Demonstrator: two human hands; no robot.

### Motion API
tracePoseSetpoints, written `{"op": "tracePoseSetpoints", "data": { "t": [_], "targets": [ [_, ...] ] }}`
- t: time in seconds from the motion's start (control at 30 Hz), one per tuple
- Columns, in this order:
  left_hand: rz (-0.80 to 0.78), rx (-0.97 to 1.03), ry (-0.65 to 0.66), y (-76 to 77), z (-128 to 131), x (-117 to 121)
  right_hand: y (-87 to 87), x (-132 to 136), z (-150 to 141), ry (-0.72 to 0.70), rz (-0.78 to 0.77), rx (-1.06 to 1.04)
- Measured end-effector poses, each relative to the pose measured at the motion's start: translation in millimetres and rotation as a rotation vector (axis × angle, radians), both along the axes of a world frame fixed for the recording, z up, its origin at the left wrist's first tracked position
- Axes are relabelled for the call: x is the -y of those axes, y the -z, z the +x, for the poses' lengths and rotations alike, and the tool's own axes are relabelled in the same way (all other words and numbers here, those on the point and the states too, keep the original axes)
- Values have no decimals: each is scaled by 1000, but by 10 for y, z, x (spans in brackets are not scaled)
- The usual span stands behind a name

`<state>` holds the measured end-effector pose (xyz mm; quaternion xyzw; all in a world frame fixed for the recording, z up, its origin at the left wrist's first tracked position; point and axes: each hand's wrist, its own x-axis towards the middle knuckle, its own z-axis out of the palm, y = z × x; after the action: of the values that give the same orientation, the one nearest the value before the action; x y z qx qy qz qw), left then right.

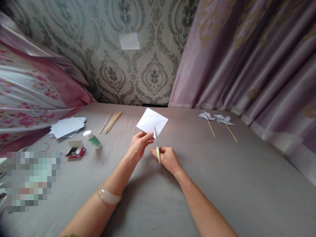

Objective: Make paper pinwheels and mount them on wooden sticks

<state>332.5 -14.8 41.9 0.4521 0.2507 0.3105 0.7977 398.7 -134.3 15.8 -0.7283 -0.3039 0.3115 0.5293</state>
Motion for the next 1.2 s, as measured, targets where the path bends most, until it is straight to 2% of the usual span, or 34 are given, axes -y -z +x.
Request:
{"op": "tracePoseSetpoints", "data": {
  "t": [0.77,1.2],
  "targets": [
    [-3,11,-2,32,0,-26,32,8,12,22,-10,103],
    [-11,19,-4,25,3,-19,-25,4,-9,27,-21,106]
  ]
}}
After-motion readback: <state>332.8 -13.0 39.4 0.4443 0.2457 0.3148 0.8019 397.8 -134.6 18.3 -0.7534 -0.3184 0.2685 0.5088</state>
